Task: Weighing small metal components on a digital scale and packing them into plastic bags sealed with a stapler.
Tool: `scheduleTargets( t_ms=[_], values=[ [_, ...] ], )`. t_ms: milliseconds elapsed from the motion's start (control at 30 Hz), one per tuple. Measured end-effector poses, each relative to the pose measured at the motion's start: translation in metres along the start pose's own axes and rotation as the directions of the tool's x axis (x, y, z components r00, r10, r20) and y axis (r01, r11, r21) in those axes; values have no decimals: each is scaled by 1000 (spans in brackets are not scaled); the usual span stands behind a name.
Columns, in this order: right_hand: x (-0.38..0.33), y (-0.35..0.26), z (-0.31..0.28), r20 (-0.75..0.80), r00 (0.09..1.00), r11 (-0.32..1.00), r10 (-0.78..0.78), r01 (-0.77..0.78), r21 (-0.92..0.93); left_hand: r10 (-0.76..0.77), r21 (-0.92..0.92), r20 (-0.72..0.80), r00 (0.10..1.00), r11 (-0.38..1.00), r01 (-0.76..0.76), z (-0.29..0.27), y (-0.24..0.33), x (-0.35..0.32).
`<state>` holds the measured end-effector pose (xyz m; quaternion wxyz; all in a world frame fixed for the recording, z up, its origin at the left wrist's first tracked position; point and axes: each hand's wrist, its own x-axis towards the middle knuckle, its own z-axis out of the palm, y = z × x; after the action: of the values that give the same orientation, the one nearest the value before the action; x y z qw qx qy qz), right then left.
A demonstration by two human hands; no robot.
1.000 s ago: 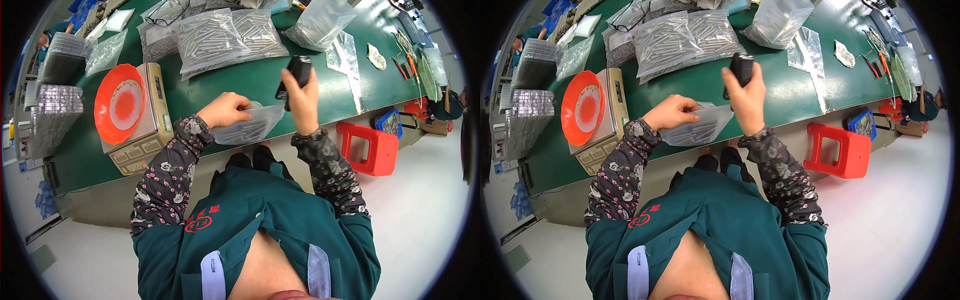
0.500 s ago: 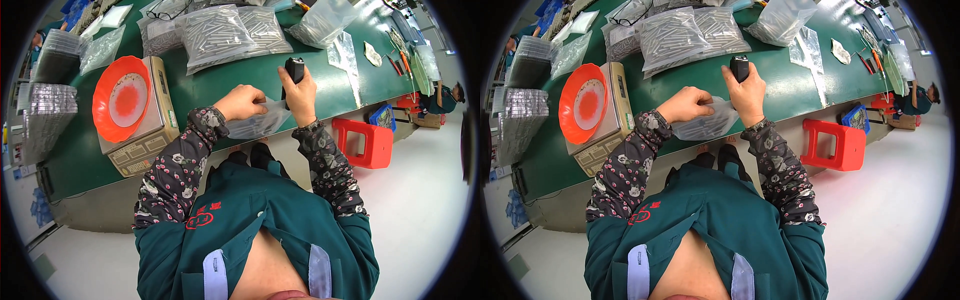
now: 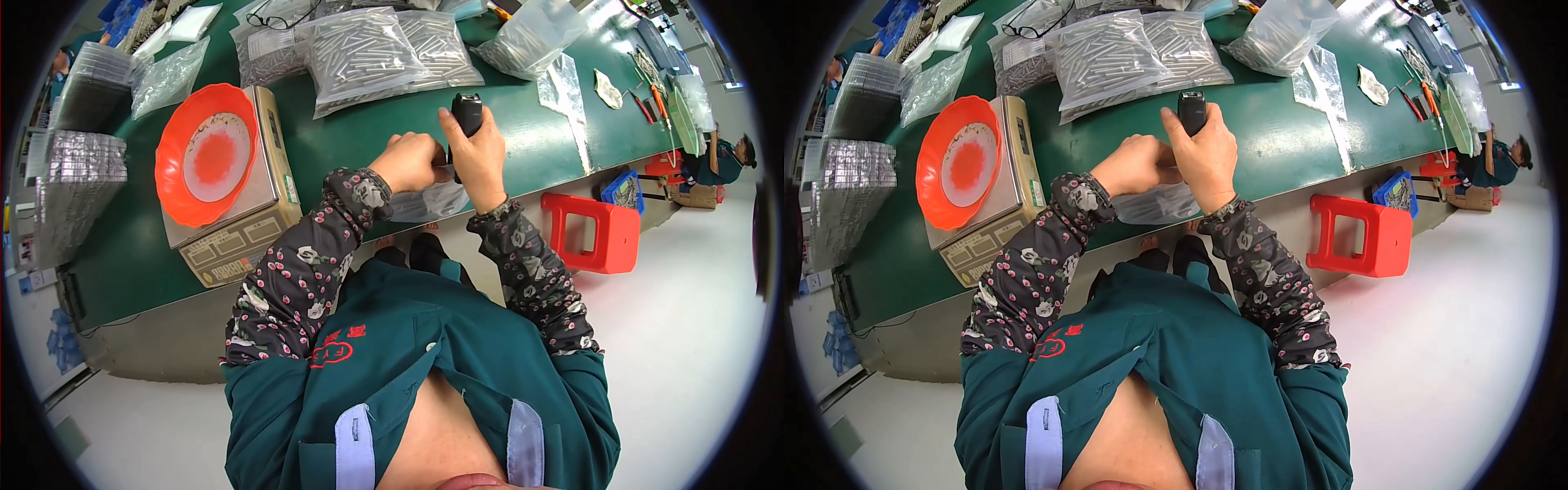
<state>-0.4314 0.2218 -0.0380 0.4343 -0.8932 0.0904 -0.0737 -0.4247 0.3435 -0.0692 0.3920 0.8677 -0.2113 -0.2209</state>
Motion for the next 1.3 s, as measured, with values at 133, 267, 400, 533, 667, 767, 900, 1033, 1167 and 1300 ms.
scheduleTargets(
  t_ms=[133, 267, 400, 533, 667, 767, 900, 1033, 1167, 1300],
  values=[
    [2, 1, 8, -4, 999, 999, -40, 40, 21, 48, -141, -1, 999, 989, -48, -2, -6, -4],
    [3, 5, 5, -2, 1000, 999, -18, 18, 50, 0, -47, 15, 1000, 999, 1, -12, 1, -22],
    [4, 7, 5, -6, 1000, 999, 2, -1, 45, -4, -30, -105, 994, 1000, 1, -27, -30, -67],
    [0, 0, 6, -23, 1000, 1000, 14, -14, 11, -62, -176, -165, 984, 984, 33, -23, -35, -87],
    [-14, -9, 14, 31, 999, 993, -12, 9, 115, -81, -233, -212, 974, 972, 30, -18, -33, -87],
    [-26, -19, 29, 87, 996, 993, -29, 19, 120, -85, -163, -153, 985, 985, 59, -22, -31, -86],
    [-28, -23, 38, 113, 994, 995, -2, -9, 96, -88, -164, -161, 983, 985, 61, -19, -34, -85],
    [-23, -21, 39, 134, 990, 995, -51, 38, 97, -59, -142, -174, 983, 989, 34, -20, -32, -87],
    [-22, -15, 41, 113, 993, 992, -45, 32, 119, -61, -211, -228, 972, 977, 12, -20, -35, -97],
    [-27, -23, 41, 118, 993, 996, -17, 6, 88, -136, -307, -268, 954, 950, 49, -21, -44, -110]
  ],
)
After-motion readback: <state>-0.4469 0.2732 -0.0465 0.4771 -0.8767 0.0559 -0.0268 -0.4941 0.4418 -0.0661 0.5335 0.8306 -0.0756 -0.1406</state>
